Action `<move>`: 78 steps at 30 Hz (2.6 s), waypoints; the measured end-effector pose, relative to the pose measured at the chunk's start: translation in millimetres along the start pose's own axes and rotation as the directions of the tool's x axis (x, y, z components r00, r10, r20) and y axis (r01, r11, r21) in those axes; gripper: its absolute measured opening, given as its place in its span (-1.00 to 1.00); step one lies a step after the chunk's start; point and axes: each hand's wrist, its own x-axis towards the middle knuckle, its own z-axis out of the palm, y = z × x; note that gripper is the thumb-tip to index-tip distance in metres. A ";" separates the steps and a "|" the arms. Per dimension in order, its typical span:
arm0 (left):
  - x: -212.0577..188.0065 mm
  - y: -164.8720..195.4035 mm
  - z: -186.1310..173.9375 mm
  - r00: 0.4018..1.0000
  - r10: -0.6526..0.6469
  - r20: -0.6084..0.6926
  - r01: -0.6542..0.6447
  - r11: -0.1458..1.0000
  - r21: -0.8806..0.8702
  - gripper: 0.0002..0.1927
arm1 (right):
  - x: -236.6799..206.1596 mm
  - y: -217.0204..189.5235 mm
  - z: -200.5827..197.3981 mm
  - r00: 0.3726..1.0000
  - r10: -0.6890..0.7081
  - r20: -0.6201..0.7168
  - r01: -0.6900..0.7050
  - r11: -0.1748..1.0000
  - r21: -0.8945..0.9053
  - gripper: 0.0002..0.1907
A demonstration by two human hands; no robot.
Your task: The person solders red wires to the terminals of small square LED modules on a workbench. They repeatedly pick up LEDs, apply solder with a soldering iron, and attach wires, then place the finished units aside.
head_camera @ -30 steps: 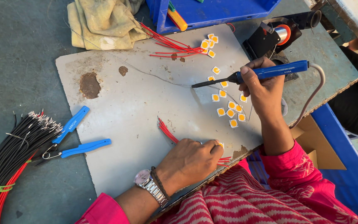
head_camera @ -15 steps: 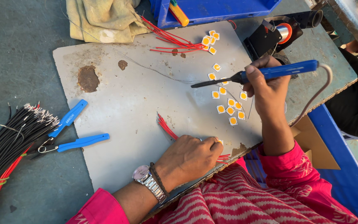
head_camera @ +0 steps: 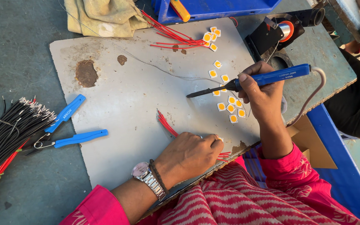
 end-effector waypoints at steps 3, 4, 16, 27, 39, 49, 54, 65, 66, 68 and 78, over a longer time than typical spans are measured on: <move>-0.1 0.0 0.0 1.000 0.001 -0.005 -0.001 1.000 0.000 -0.90 | -0.8 -0.7 2.5 1.000 -0.001 0.005 0.001 1.000 0.014 -0.82; -0.2 0.1 0.1 1.000 0.001 -0.006 -0.001 1.000 0.001 -0.90 | -0.9 -1.0 3.3 1.000 -0.001 0.007 0.001 1.000 0.005 -0.82; -0.9 -1.4 2.0 1.000 0.008 -0.014 -0.008 1.000 0.001 -0.92 | -4.8 -9.4 17.3 0.999 0.019 0.031 -0.018 1.000 -0.022 -0.81; -1.1 0.8 0.0 0.997 0.013 -0.072 -0.013 1.000 -0.006 -0.86 | -11.8 0.0 -5.2 0.993 -0.033 -0.110 0.050 0.986 0.161 -0.83; -2.7 10.7 9.6 0.997 0.070 -0.036 -0.065 0.990 0.125 -0.87 | -73.9 11.5 -52.9 0.970 0.022 -0.242 0.083 0.905 0.416 -0.78; -0.4 25.5 14.2 0.995 0.090 -0.049 -0.075 0.967 0.243 -0.83 | -89.7 15.2 -47.7 0.993 0.063 -0.100 -0.037 0.970 0.241 -0.80; 0.7 26.2 13.7 0.996 0.051 -0.070 -0.036 0.977 0.211 -0.83 | -82.4 9.6 -19.7 0.989 0.134 0.059 -0.141 0.981 0.136 -0.85; -1.8 22.4 14.2 0.996 0.023 -0.086 -0.010 0.988 0.153 -0.83 | -80.0 7.6 -24.3 0.998 0.027 -0.064 -0.012 0.974 0.225 -0.76; -2.4 22.3 13.5 0.996 0.023 -0.085 -0.009 0.988 0.153 -0.85 | -81.2 8.0 -29.6 0.995 0.010 -0.096 0.015 0.967 0.253 -0.74; -3.3 21.0 12.0 0.996 0.021 -0.081 -0.011 0.992 0.124 -0.87 | -84.9 8.8 -40.9 0.987 -0.015 -0.160 0.062 0.954 0.293 -0.71; -7.7 15.4 5.7 1.000 0.018 0.001 -0.018 0.997 0.076 -0.89 | -121.2 7.9 -85.6 0.943 -0.012 -0.332 0.155 0.899 0.409 -0.74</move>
